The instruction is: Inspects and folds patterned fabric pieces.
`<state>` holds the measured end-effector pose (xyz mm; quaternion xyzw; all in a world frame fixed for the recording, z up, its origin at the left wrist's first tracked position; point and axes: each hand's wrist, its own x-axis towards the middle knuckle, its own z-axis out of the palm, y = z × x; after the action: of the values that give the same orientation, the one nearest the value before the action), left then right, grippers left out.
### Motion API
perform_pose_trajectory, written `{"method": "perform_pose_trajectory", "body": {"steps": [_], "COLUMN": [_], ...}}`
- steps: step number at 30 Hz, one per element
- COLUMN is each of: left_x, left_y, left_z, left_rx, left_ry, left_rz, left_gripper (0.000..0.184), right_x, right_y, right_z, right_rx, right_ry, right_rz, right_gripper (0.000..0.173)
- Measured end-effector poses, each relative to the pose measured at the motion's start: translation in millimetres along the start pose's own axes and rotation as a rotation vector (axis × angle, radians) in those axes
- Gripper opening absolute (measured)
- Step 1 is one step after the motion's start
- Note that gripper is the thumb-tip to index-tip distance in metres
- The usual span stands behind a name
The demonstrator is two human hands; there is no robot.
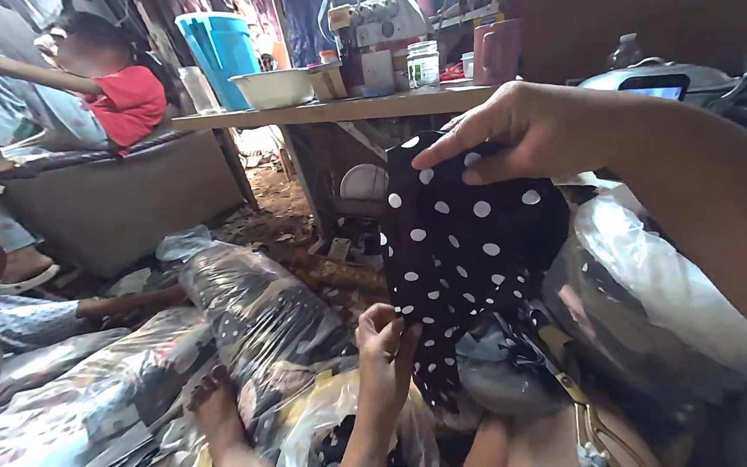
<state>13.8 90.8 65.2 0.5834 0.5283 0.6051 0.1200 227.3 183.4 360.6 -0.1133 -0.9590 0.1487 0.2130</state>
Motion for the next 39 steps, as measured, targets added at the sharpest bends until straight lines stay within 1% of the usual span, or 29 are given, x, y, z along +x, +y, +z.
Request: {"method": "perform_pose_trajectory", "body": {"steps": [2, 5, 8, 10, 11, 15, 18, 21, 24, 25, 27, 28, 29, 30, 33, 36, 38, 39], "left_x": [5, 11, 17, 23, 27, 47, 58, 62, 63, 63, 63, 64, 65, 66, 73, 83, 87, 87], "left_y": [0, 2, 3, 3, 5, 13, 14, 10, -5, -10, -26, -37, -47, -55, -71, -86, -99, -106], "left_z": [3, -1, -16, -33, -42, -75, -86, -90, -86, -84, -79, -76, -73, -68, -52, -28, -8, 2], "left_rx": [0.030, -0.019, -0.174, -0.282, -0.292, -0.187, -0.176, -0.221, -0.301, -0.316, -0.360, -0.393, -0.425, -0.449, -0.467, -0.381, -0.265, -0.189], "left_ry": [0.024, -0.021, -0.060, -0.081, -0.083, -0.108, -0.157, -0.197, -0.199, -0.222, -0.285, -0.308, -0.317, -0.307, -0.264, -0.248, -0.257, -0.287], "left_rz": [0.043, -0.002, -0.039, -0.041, -0.032, 0.037, 0.043, -0.003, -0.095, -0.135, -0.203, -0.224, -0.236, -0.245, -0.279, -0.320, -0.357, -0.376], "left_gripper": [0.024, 0.022, 0.018, 0.016, 0.014, 0.011, 0.013, 0.015, 0.016, 0.021, 0.040, 0.044, 0.043, 0.037, 0.023, 0.020, 0.017, 0.018], "right_x": [-2, -6, -10, -17, -20, -31, -36, -35, -31, -27, -19, -14, -9, -4, 2, -4, -12, -16], "right_y": [-2, -5, -1, 5, 9, 18, 22, 26, 23, 20, 16, 15, 15, 15, 25, 53, 77, 90], "right_z": [-1, -5, -13, -20, -23, -26, -21, -14, -5, 0, 10, 15, 19, 21, 21, 21, 26, 30], "right_rx": [0.006, 0.009, -0.024, -0.020, -0.006, 0.116, 0.262, 0.334, 0.417, 0.478, 0.589, 0.642, 0.688, 0.719, 0.700, 0.567, 0.452, 0.377], "right_ry": [-0.003, -0.007, 0.016, 0.039, 0.051, 0.088, 0.124, 0.131, 0.142, 0.136, 0.108, 0.097, 0.089, 0.082, 0.082, 0.110, 0.098, 0.068], "right_rz": [-0.016, -0.023, -0.030, 0.027, 0.070, 0.264, 0.300, 0.281, 0.306, 0.319, 0.319, 0.318, 0.323, 0.334, 0.426, 0.593, 0.753, 0.835], "right_gripper": [0.041, 0.041, 0.041, 0.041, 0.042, 0.043, 0.044, 0.045, 0.046, 0.047, 0.048, 0.048, 0.048, 0.049, 0.052, 0.054, 0.056, 0.057]}}
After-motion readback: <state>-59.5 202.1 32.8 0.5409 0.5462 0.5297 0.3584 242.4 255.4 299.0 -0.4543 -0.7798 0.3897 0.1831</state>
